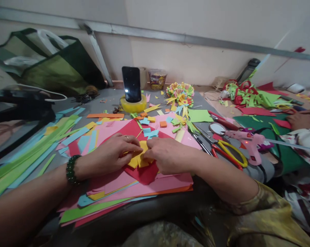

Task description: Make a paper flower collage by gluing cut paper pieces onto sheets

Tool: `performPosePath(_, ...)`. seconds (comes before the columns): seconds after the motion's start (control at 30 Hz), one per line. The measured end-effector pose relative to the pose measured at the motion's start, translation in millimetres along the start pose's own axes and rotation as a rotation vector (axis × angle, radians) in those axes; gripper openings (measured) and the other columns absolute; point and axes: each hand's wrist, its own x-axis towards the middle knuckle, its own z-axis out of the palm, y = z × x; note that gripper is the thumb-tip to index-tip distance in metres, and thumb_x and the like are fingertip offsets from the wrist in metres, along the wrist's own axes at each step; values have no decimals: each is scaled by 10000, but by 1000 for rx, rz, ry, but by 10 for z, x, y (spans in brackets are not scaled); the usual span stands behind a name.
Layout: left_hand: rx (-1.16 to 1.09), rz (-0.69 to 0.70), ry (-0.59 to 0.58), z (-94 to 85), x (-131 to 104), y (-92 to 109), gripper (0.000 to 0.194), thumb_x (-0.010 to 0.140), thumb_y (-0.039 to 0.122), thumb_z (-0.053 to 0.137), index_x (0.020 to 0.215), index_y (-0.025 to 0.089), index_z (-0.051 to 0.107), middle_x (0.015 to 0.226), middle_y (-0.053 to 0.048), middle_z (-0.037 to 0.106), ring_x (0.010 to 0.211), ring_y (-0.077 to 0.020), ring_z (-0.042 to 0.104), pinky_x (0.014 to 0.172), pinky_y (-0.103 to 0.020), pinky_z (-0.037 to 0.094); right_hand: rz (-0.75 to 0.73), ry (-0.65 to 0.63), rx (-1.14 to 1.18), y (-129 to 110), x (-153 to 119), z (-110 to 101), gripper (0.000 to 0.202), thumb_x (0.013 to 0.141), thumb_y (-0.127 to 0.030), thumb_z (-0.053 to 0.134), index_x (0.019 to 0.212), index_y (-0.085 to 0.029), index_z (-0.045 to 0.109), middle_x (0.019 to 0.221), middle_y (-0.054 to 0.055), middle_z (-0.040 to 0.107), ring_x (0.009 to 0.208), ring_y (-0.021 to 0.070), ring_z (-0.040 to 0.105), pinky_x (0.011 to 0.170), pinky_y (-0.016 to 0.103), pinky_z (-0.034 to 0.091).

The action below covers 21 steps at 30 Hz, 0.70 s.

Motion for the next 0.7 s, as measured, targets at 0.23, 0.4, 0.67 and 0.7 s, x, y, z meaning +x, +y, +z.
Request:
performPosePath(0.23, 46, 5, 16, 5, -4, 7, 366, 849, 110, 444, 951, 230, 774, 1055, -47, 730, 904, -197, 644, 855, -363, 452, 59, -7, -42, 56, 1, 19, 334, 775, -5, 550, 972, -173, 762, 860, 71, 588, 750, 164, 535, 641, 262, 372)
performPosePath(0.4, 59, 4, 24, 9, -5, 13, 365, 843, 116, 443, 948, 231, 774, 1060, -48, 735, 915, -197, 645, 843, -352, 455, 89, -26, -54, 80, 2, 31, 381, 777, -1, 529, 1043, -164, 747, 952, 97, 610, 797, 182, 567, 669, 275, 392)
performPosePath(0.67, 11, 14, 18, -2, -4, 10, 347, 870, 130, 421, 923, 221, 751, 1018, -48, 725, 895, -194, 634, 860, -354, 451, 161, -22, 35, 54, -25, -38, 266, 778, -99, 598, 1032, -175, 630, 956, 70, 660, 804, 182, 579, 636, 254, 365)
performPosePath(0.7, 9, 13, 13, -6, -2, 8, 342, 870, 128, 420, 918, 218, 746, 1007, -46, 723, 895, -194, 634, 862, -354, 449, 161, -21, 31, 58, -15, -27, 236, 787, -122, 605, 1014, -180, 625, 935, 64, 665, 784, 180, 576, 622, 253, 353)
